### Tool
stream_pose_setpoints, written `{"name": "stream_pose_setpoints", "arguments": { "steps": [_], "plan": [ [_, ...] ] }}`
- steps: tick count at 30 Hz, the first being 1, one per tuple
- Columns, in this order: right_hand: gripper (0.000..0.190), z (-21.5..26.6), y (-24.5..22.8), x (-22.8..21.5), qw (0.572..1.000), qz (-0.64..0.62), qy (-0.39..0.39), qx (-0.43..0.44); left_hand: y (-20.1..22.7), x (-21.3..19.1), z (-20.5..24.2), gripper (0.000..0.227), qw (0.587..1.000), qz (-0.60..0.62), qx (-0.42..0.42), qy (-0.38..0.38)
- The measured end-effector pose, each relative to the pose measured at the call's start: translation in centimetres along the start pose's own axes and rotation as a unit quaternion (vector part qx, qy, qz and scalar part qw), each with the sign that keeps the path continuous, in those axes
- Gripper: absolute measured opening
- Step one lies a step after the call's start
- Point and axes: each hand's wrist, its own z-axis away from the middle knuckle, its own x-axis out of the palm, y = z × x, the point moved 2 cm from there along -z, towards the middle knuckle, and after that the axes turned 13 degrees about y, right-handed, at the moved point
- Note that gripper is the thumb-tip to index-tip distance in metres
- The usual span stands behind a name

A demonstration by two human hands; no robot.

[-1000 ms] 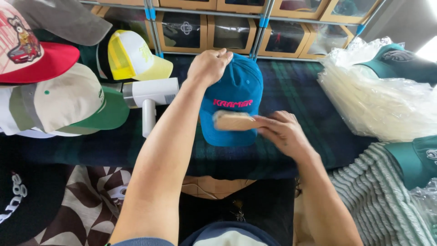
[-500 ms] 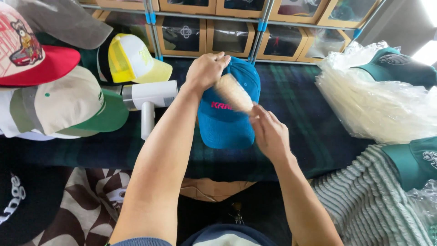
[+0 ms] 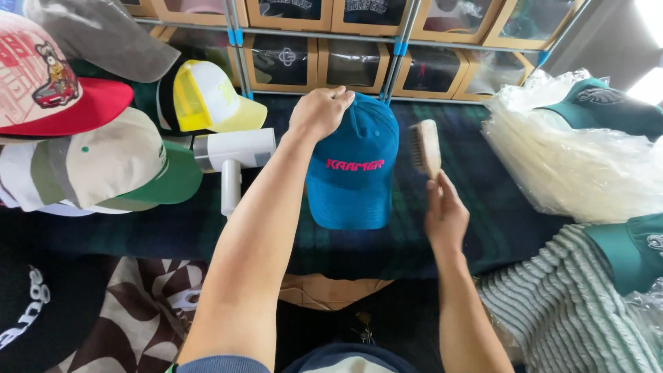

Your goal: A person uses a wooden-handled brush to clean and groom a blue baseball cap, rotating it to reach all sides.

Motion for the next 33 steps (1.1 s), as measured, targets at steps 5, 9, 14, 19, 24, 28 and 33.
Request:
{"name": "stream_pose_setpoints", "arguments": {
  "steps": [5,9,14,19,24,28,33],
  "plan": [
    [0.027,0.1,-9.7,-2.8,0.953,-0.068,-0.110,-0.274,-0.1,-0.8,0.7,0.045,0.989,-0.106,0.103,-0.012],
    [0.021,-1.8,-8.9,-1.7,0.921,-0.114,-0.211,-0.306,0.8,-1.6,0.8,0.051,0.989,-0.102,0.104,-0.020],
    [0.031,-1.5,1.8,-3.7,0.976,-0.046,-0.156,-0.147,0.6,-1.1,0.8,0.050,0.984,-0.122,0.129,-0.012],
    [0.028,-0.4,-3.0,-3.3,0.995,-0.017,-0.053,-0.077,1.1,-1.6,1.1,0.046,0.966,-0.186,0.178,-0.005],
    [0.024,-1.2,-11.8,1.1,0.978,-0.023,-0.035,-0.206,1.0,-1.2,0.8,0.054,0.998,0.034,-0.056,-0.014],
    [0.033,-1.4,-1.1,5.6,0.997,-0.006,-0.072,0.035,0.4,-0.6,0.2,0.054,0.997,0.022,-0.068,-0.020],
    [0.042,1.7,-5.5,1.2,0.970,-0.131,-0.069,0.195,1.7,-2.3,2.1,0.054,0.998,0.025,-0.054,-0.032]
  ]
}}
